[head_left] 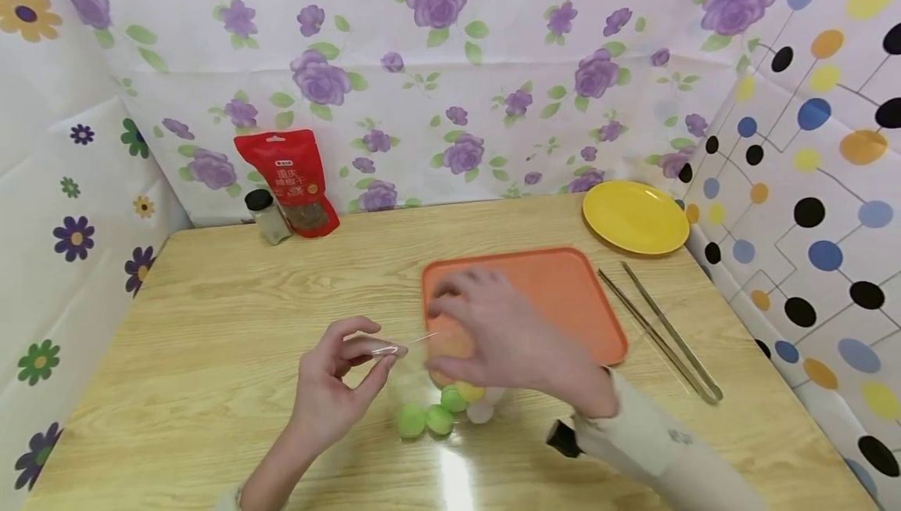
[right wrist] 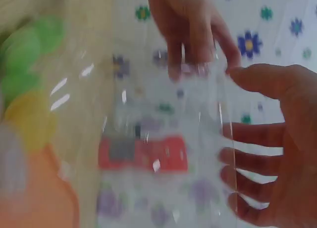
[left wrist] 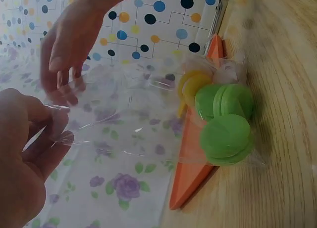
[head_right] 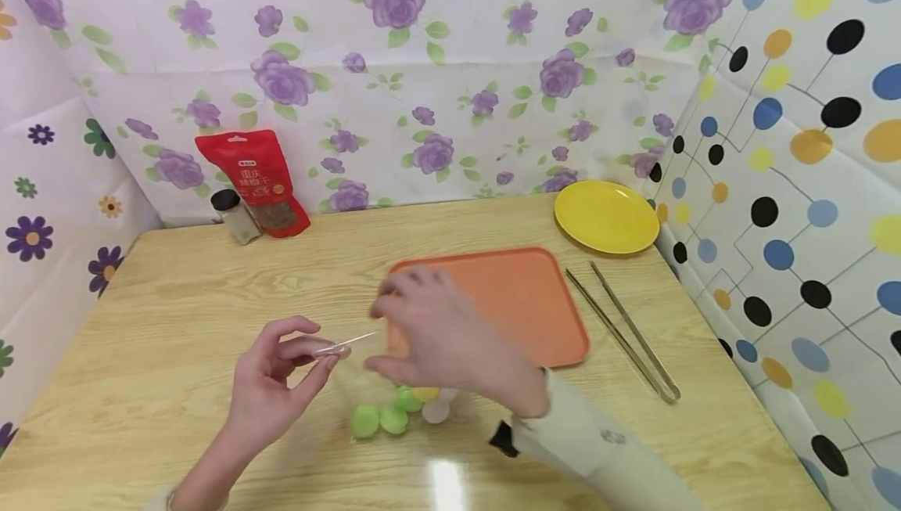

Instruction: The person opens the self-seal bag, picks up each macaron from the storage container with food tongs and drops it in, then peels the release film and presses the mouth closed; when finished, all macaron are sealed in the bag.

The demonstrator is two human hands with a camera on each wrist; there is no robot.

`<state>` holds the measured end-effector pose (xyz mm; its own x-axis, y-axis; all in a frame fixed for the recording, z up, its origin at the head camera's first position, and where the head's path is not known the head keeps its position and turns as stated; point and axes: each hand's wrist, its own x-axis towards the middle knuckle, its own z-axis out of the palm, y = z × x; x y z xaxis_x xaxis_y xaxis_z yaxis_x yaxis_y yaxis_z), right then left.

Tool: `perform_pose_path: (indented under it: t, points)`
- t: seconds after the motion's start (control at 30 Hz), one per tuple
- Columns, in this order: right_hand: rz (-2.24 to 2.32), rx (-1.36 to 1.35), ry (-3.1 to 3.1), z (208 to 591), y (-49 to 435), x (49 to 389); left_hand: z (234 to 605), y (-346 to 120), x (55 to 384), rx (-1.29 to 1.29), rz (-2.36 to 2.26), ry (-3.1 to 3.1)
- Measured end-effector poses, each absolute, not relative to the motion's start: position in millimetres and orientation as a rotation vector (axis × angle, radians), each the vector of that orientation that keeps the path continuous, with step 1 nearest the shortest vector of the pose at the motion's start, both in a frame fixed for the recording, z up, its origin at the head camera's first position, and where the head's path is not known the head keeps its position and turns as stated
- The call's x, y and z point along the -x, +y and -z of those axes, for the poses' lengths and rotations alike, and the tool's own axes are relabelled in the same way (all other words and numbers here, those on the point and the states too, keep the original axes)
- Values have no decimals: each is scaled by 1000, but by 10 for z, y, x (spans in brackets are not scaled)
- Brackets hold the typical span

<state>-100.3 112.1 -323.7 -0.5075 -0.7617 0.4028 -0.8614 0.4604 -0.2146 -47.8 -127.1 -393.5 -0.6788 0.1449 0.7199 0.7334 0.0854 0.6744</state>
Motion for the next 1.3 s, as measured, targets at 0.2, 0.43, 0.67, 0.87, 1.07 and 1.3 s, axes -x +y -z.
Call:
perform_pose_path:
  t: [0.2,0.43,0.67,0.87,1.07,1.3]
  points:
    - [-388,-1662,-2540,3118,731,989,3964,-1301,406,853,1678,-1939]
    - [-516,-1687,-2537,3121,852,994,3954,-1279,363,793,1615,-2025]
    - [-643,-1627,-2572,3221,1287,1097,3972,-1281,327,724,1626,-2012]
    - [-783,-1534,-2603,3296,1642,1123,4006,-1281,364,725,1645,-1961]
    - [-931,-1491,-2573,3410,1835,1139,4041,-1290,378,725,1691,-1932]
    - [-1025,-1394,-2540,3506,1975,1080,4025,-1288,376,695,1688,-1971]
